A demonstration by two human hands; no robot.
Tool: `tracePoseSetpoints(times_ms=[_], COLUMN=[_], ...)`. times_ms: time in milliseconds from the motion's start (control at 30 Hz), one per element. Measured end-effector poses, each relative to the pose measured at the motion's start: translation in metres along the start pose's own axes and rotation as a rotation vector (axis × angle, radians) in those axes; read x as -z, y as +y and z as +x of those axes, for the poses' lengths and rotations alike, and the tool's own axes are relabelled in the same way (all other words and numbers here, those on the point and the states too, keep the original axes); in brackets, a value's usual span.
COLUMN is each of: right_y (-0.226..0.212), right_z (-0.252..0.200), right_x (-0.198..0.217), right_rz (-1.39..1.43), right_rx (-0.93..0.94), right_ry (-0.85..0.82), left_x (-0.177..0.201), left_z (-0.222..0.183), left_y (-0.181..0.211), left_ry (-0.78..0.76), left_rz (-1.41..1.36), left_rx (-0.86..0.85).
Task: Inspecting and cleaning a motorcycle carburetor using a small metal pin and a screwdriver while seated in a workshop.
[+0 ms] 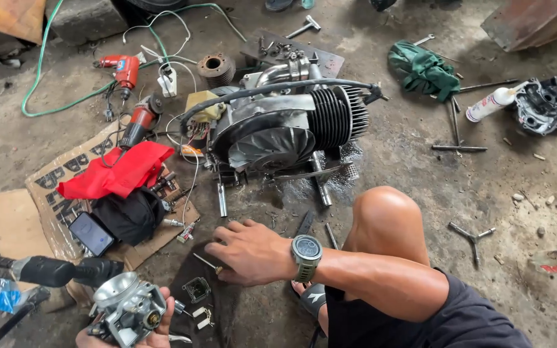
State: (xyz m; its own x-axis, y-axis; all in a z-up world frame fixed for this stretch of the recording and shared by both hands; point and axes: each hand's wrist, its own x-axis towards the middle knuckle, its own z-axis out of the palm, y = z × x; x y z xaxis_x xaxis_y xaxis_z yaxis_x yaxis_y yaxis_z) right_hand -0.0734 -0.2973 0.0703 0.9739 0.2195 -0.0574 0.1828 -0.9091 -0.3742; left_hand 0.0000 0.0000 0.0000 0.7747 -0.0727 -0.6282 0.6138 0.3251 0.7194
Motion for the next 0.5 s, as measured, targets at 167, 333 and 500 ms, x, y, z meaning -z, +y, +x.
tracePoseSetpoints(times_ms=[167, 333, 500], right_y=[0.003, 0.001, 0.003], right_z=[-0.001, -0.001, -0.006], right_x=[-0.009, -0.007, -0.019], right_rz=[0.006, 0.030, 0.031], right_rx=[0.028, 0.064, 0.125], right_ry=[0.081, 0.147, 0.133], left_x=[-0.073, -0.030, -0.047], left_z=[-0.030, -0.002, -0.051], left_y=[0.027, 0.008, 0.033], left_ry=[0.176, 0.079, 0.127], left_rz=[0.022, -0.057, -0.039], left_rx=[0.030, 0.084, 0.293])
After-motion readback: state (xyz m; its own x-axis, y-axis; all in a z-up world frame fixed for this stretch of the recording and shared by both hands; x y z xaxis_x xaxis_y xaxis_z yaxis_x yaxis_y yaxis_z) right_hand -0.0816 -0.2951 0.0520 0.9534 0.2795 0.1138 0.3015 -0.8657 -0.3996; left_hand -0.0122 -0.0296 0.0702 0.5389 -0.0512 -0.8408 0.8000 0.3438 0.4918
